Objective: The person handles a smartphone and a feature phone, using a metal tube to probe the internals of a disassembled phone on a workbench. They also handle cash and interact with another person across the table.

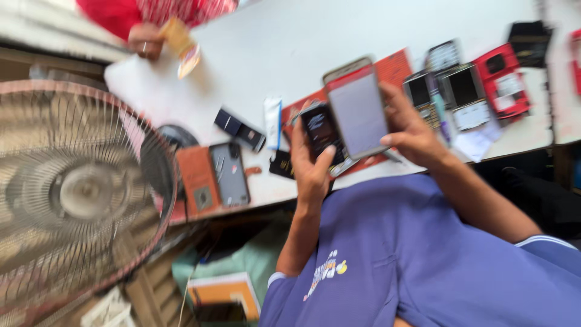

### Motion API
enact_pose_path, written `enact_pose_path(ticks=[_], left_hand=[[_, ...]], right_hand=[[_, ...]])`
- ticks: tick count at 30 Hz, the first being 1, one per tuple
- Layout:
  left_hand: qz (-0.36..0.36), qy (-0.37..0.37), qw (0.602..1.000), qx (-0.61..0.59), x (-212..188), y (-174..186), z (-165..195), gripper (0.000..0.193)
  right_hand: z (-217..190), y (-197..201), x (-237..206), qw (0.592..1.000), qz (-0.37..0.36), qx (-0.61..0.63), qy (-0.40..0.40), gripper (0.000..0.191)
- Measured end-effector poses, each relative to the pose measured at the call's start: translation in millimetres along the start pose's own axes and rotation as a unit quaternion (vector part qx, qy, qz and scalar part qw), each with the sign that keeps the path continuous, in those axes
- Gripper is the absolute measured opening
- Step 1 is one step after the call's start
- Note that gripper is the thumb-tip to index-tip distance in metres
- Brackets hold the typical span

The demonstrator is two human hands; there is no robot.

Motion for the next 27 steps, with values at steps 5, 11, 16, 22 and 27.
enact_pose_path(ticks=[5, 11, 16, 22, 27], left_hand=[[-0.003, 0.009, 1.000, 0.022, 5.8, -6.1, 0.2, 0.086], [-0.010, 0.026, 0.998, 0.051, 5.7, -3.9, -5.1, 0.086], [-0.008, 0.034, 0.999, 0.041, 4.2, -3.2, -10.6, 0.084], [-0.011, 0.018, 0.999, 0.025, 3.2, -4.3, -11.5, 0.079], [0.007, 0.016, 0.998, 0.065, 5.4, -9.4, -11.1, 0.064]], right_hand=[[6.3, 7.5, -4.3, 0.997, 0.036, 0.001, -0.061, 0.105], [5.2, 6.8, -6.2, 0.998, 0.046, -0.034, -0.006, 0.105], [5.0, 7.6, -9.2, 0.998, 0.041, -0.038, 0.007, 0.105], [3.9, 3.5, -11.4, 1.000, 0.021, 0.004, -0.012, 0.105], [-0.3, 1.1, -15.0, 0.999, 0.017, -0.026, 0.011, 0.101]])
Point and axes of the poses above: each hand's wrist, its own x-axis towards the middle knuckle, its own y-axis out of the back of the hand, z = x × y, the point moved 4 cm from there along x, towards the middle knuckle, and after that the axes turned 10 degrees about -y, right-handed, at the moved point
